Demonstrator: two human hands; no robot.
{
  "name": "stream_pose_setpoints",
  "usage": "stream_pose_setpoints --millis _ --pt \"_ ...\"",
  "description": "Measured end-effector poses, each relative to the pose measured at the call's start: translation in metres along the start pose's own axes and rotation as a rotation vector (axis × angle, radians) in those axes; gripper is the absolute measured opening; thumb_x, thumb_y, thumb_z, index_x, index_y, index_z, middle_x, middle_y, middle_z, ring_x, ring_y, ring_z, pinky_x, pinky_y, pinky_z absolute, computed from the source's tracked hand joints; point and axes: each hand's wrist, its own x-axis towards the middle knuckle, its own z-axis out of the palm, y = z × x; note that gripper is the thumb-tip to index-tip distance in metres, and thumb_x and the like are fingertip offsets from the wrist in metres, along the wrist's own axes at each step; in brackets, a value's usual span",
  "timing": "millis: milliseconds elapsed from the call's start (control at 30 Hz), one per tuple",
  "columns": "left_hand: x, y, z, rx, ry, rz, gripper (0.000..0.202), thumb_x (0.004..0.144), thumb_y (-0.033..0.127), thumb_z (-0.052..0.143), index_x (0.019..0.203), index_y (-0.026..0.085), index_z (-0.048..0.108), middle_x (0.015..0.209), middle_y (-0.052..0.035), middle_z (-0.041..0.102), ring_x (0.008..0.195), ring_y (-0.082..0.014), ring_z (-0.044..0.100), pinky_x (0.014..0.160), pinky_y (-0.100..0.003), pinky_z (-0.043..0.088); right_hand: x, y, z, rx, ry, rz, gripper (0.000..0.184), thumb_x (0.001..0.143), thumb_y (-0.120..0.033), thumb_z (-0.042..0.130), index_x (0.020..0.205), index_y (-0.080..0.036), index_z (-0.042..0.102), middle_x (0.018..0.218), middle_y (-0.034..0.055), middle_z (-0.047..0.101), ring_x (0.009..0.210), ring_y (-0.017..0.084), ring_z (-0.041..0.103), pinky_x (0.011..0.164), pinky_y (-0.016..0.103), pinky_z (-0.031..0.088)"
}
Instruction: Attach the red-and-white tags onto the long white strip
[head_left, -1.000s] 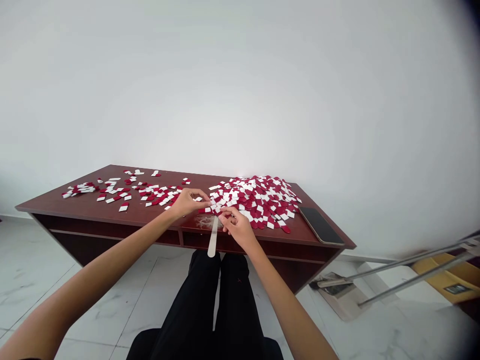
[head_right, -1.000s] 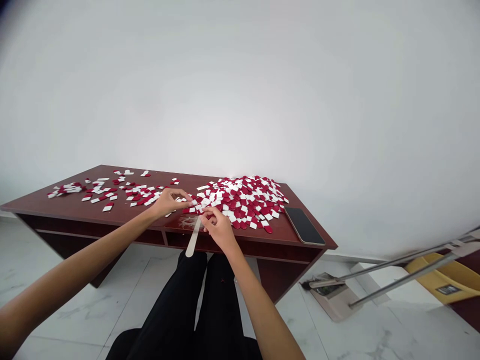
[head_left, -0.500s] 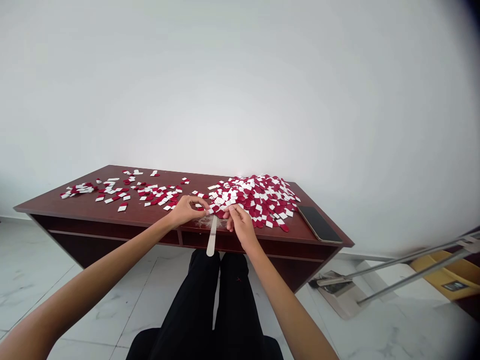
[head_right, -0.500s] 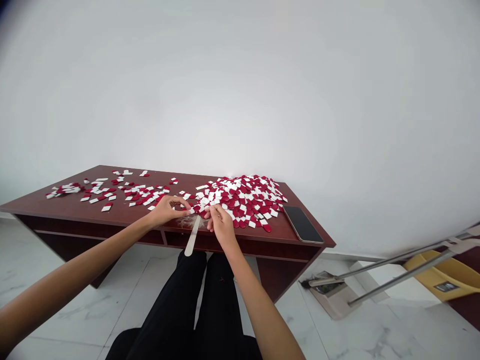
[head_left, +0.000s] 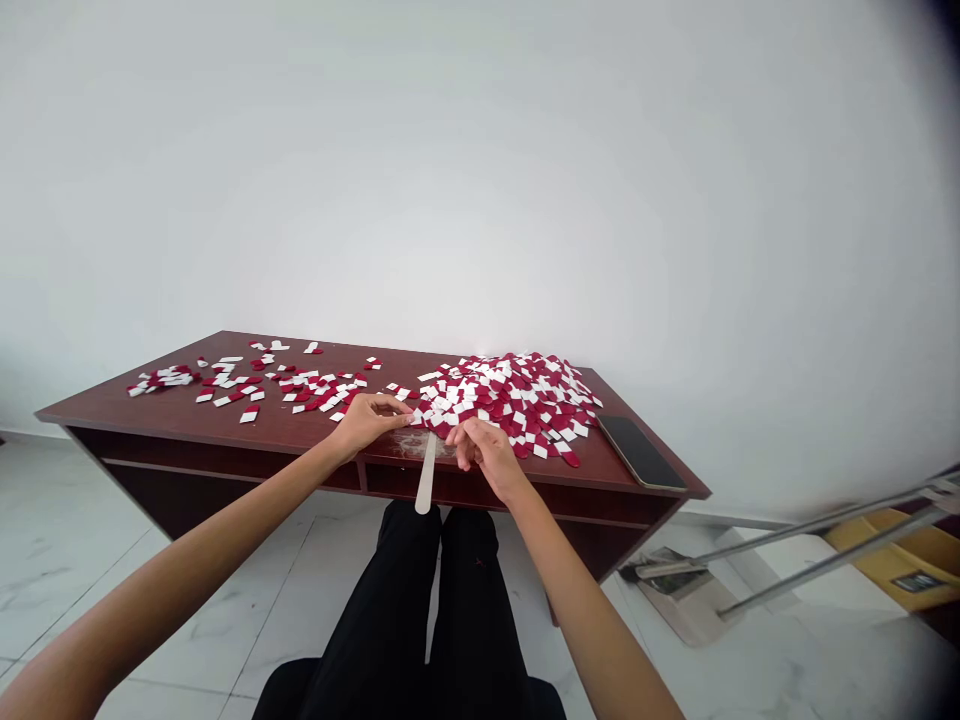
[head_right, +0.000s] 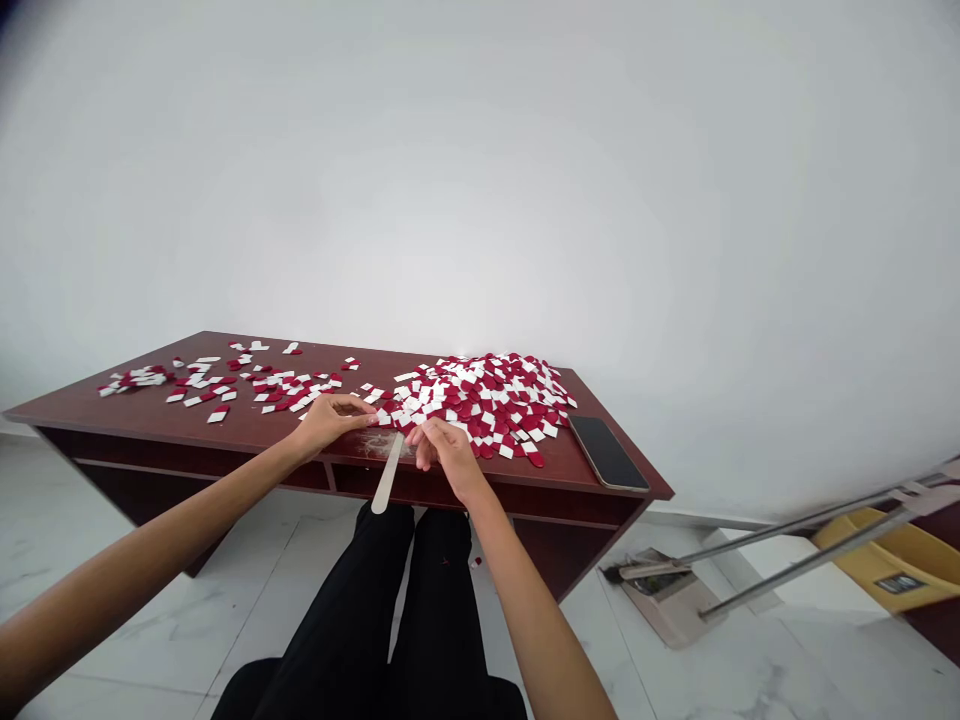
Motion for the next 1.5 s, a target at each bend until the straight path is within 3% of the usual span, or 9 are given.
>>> stream_pose_setpoints --millis 100,267,433,567,833,1067,1267,1367,1500 --pt "0.011 -0.011 -0.022 0.084 0.153 0.007 0.033 0.076 0.049 0.08 0.089 0.019 0.081 0.097 -0.0096 0.079 0.09 -0.0255 0.072 0.082 -0.035 0.056 0.0 -0.001 -0.002 -0.094 -0.124 0.022 0.044 0.101 -0.057 0.052 0.091 -0.02 0.072 0.068 0.0024 0.064 0.059 0.015 0.059 0.054 0.026 0.045" --pt "0.052 -0.052 -0.096 0.469 0.536 -0.166 0.032 0.088 0.04 0.063 0.099 0.015 0.08 0.102 -0.0136 0.079 0.089 -0.0279 0.071 0.082 -0.04 0.053 -0.001 -0.003 0.002 -0.244 -0.169 -0.001 0.037 0.101 -0.051 0.055 0.093 -0.02 0.073 0.064 0.0 0.062 0.059 0.014 0.057 0.059 0.026 0.043" --pt "0.102 -0.082 -0.128 0.82 0.238 -0.068 0.031 0.089 0.028 0.056 0.104 0.022 0.082 0.114 -0.0083 0.078 0.111 -0.0306 0.066 0.099 -0.041 0.047 -0.002 -0.003 0.004 -0.299 -0.156 -0.006 0.035 0.103 -0.048 0.054 0.093 -0.02 0.072 0.064 -0.0008 0.062 0.06 0.015 0.057 0.061 0.026 0.043" --pt "0.133 -0.091 -0.111 0.857 0.043 -0.036 0.026 0.083 0.033 0.067 0.104 0.028 0.082 0.121 -0.0063 0.076 0.125 -0.0318 0.058 0.107 -0.041 0.041 -0.002 -0.002 0.002 -0.332 -0.161 0.008 0.034 0.103 -0.048 0.053 0.093 -0.021 0.072 0.064 -0.0009 0.062 0.058 0.014 0.056 0.059 0.026 0.041" --pt "0.144 -0.095 -0.089 0.727 0.11 -0.133 0.031 0.087 0.045 0.068 0.093 0.019 0.084 0.101 -0.0137 0.079 0.106 -0.0337 0.066 0.094 -0.041 0.048 -0.001 -0.001 -0.003 -0.289 -0.156 0.004 0.035 0.102 -0.049 0.053 0.093 -0.021 0.073 0.064 -0.0002 0.063 0.059 0.014 0.058 0.058 0.026 0.045" --pt "0.09 -0.033 -0.049 -0.114 -0.231 -0.103 0.035 0.081 0.05 0.075 0.089 0.017 0.082 0.103 -0.0131 0.078 0.098 -0.0258 0.069 0.09 -0.036 0.052 0.002 0.002 0.005 -0.163 0.01 0.019 0.033 0.098 -0.052 0.058 0.113 -0.024 0.067 0.098 0.0042 0.069 0.062 0.013 0.062 0.051 0.024 0.046" --pt "0.033 0.026 0.001 -0.078 -0.474 -0.078 0.029 0.082 0.046 0.076 0.084 0.018 0.081 0.087 -0.0082 0.075 0.081 -0.0198 0.065 0.077 -0.031 0.05 0.003 0.006 0.01 -0.116 0.116 0.016 0.044 0.089 -0.054 0.07 0.122 -0.026 0.065 0.097 0.003 0.065 0.057 0.011 0.058 0.047 0.024 0.043" --pt "0.02 0.034 0.01 -0.135 -0.527 -0.077 0.028 0.084 0.045 0.075 0.087 0.018 0.081 0.086 -0.0069 0.074 0.078 -0.0177 0.064 0.077 -0.031 0.05 0.002 0.006 0.01 -0.112 0.161 -0.007 0.033 0.089 -0.054 0.071 0.096 -0.022 0.068 0.071 -0.0012 0.058 0.052 0.012 0.051 0.048 0.024 0.042" --pt "0.015 0.034 0.011 -0.217 -0.526 -0.082 0.032 0.087 0.048 0.071 0.088 0.018 0.08 0.088 -0.0089 0.075 0.086 -0.0201 0.067 0.085 -0.033 0.052 0.002 0.004 0.01 -0.052 0.186 -0.022 0.033 0.089 -0.055 0.07 0.09 -0.022 0.063 0.078 0.0001 0.062 0.052 0.011 0.051 0.046 0.025 0.041"
